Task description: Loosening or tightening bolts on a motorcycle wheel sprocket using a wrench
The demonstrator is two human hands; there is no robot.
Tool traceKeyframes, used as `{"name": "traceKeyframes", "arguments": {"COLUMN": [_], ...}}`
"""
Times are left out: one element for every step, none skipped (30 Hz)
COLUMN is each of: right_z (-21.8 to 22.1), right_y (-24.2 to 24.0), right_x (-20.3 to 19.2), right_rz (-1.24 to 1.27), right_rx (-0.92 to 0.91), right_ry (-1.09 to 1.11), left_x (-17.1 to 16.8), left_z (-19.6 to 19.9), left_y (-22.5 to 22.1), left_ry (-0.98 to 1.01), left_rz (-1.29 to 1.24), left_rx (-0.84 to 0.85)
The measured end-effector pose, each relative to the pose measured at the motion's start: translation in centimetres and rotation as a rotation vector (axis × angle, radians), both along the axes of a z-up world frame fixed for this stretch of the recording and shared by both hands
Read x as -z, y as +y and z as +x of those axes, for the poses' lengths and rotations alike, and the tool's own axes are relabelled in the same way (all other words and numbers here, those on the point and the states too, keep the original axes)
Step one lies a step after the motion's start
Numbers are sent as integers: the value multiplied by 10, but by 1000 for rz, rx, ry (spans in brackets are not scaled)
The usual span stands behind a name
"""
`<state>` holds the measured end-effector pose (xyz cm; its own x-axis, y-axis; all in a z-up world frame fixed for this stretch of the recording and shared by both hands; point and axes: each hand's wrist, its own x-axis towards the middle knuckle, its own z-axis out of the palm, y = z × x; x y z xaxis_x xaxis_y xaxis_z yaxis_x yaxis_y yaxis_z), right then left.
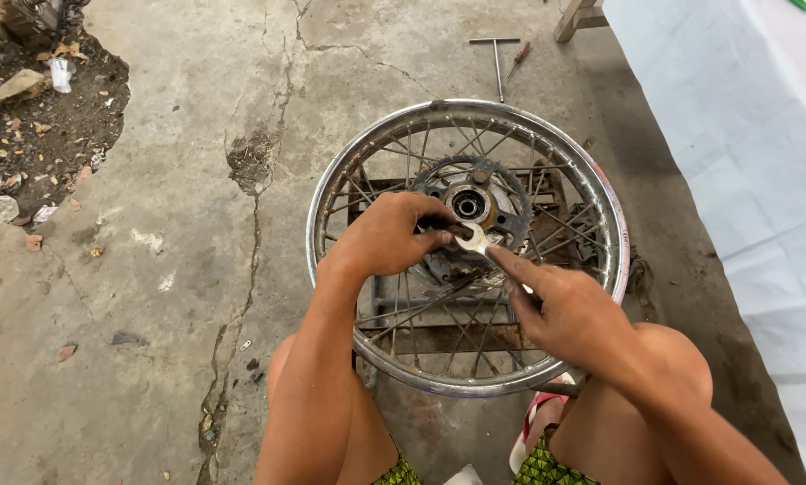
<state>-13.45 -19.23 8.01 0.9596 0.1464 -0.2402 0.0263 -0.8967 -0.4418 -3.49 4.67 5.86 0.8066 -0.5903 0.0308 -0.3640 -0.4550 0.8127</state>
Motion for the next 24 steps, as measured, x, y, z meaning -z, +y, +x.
{"name": "traceKeyframes", "arguments": {"right_z": [-3, -8, -12, -16, -21, -26, -27, -27, -26, -26, -25, -25, -25, -26, -27, -27, -28, -29, -28, -27, -25, -22, -19, -17], "right_y": [4, 8, 12, 16, 20, 24, 29, 34, 39, 43, 46, 50, 55, 59, 64, 66, 67, 69, 67, 66, 65, 59, 53, 46], "right_x": [-1, -1, 0, 7, 15, 22, 22, 21, 21, 20, 20, 19, 18, 17, 16, 20, 25, 30, 27, 24, 21, 21, 21, 20], "right_rz": [-2, 17, 37, 36, 3, -29, -29, -31, -34, -34, -48, -62, -63, -57, -51, -51, -39, -26, -26, -29, -32, -33, -92, -155], "right_rx": [-2, 29, 60, 60, 66, 70, 69, 87, 106, 105, 117, 130, 131, 130, 129, 130, 103, 77, 79, 44, 9, 4, 3, 4], "right_ry": [0, 9, 17, 18, -72, -160, -158, -125, -92, -93, -54, -14, -13, -13, -12, -8, -50, -93, -90, -85, -79, -79, -73, -65], "left_x": [-1, -1, -1, -2, -3, -3, -1, 1, 2, 2, 2, 2, 4, 7, 10, 6, 3, -1, 2, 4, 5, 6, 7, 9], "left_z": [1, 1, 1, 1, 0, -1, -1, 0, 1, 1, 0, 0, 2, 3, 5, 3, 1, 0, 0, 1, 2, 3, 5, 5], "left_y": [1, 1, 1, 0, -1, -1, -2, -3, -3, -3, -3, -4, -4, -5, -6, -6, -5, -5, -6, -6, -5, -5, -5, -6], "left_ry": [0, -3, -7, -6, -16, -24, -21, -32, -43, -44, -47, -50, -49, -50, -51, -46, -41, -36, -33, -40, -47, -47, -41, -33], "left_rz": [-2, -9, -15, -17, -3, 12, 12, 22, 32, 31, 28, 25, 24, 37, 50, 50, 44, 39, 40, 44, 47, 46, 47, 44], "left_rx": [-2, -1, 1, 1, 5, 7, 5, 9, 13, 12, 13, 15, 16, 6, -4, -2, 1, 5, 7, 7, 7, 3, -2, -4]}}
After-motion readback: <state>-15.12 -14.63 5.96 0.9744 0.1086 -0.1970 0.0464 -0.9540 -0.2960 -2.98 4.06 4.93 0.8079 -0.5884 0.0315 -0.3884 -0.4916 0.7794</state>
